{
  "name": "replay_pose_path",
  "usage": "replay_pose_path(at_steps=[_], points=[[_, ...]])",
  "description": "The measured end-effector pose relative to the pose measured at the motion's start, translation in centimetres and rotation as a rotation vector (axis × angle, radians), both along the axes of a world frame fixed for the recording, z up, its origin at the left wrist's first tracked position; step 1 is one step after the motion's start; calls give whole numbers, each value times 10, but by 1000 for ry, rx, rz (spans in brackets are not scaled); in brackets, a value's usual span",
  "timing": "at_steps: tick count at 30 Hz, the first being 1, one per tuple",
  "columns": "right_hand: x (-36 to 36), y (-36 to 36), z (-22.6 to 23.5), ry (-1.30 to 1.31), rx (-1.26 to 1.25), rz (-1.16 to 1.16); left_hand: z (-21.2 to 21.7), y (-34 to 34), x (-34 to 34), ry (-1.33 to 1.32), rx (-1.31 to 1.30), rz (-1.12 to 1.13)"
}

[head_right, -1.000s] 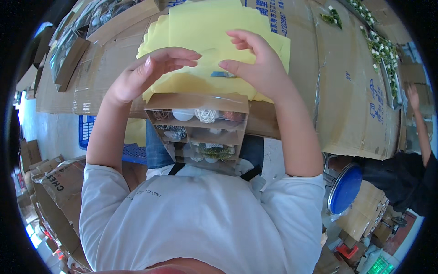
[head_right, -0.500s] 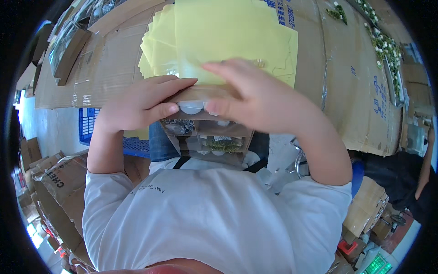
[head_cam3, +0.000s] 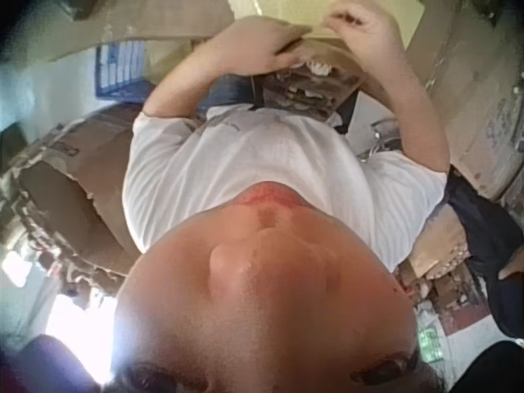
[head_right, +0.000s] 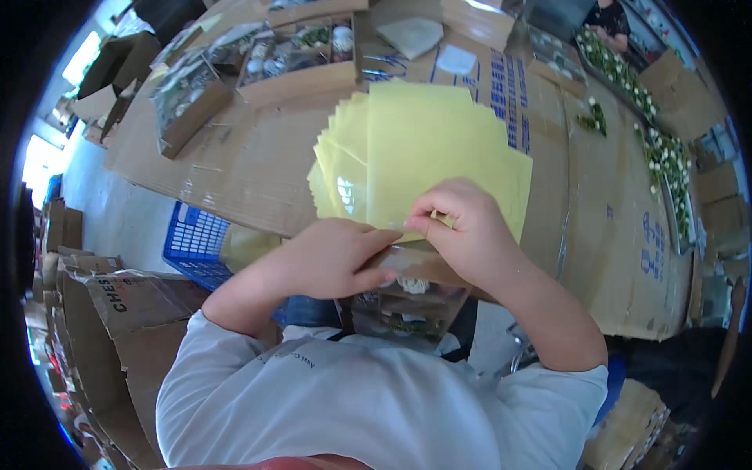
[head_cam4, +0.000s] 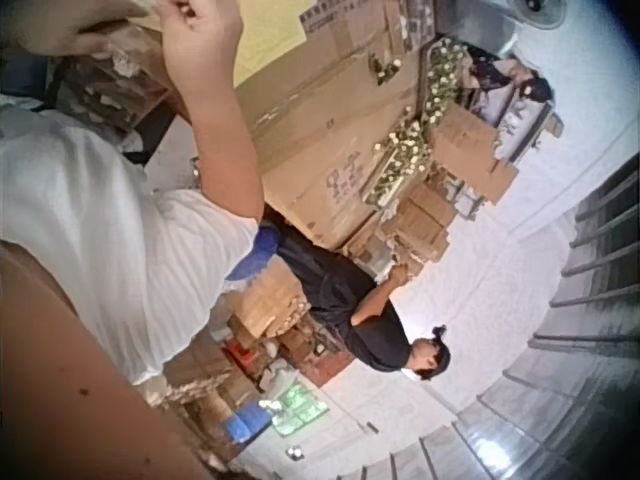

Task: Packing decorative items and tissue paper into partitioned gift boxes in a workshop environment.

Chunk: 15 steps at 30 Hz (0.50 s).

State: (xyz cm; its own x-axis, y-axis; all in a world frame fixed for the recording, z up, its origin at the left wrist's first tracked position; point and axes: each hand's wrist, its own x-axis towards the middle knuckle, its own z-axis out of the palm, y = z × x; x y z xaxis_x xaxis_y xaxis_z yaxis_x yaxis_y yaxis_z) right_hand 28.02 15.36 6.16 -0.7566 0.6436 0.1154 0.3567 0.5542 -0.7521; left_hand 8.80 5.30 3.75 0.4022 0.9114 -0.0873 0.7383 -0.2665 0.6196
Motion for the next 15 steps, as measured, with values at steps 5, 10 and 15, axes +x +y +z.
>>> replay_pose_path(at_steps=[5, 10, 15], points=[[-9, 11, -28, -25, -1007, -41, -8, -15, -1, -54, -18, 202], [-11, 12, -32, -15, -1064, -66, -9, -12, -6, -135, 72, 81], [-6, 10, -32, -135, -1012, -37, -9, -16, -9, -82, 154, -91]])
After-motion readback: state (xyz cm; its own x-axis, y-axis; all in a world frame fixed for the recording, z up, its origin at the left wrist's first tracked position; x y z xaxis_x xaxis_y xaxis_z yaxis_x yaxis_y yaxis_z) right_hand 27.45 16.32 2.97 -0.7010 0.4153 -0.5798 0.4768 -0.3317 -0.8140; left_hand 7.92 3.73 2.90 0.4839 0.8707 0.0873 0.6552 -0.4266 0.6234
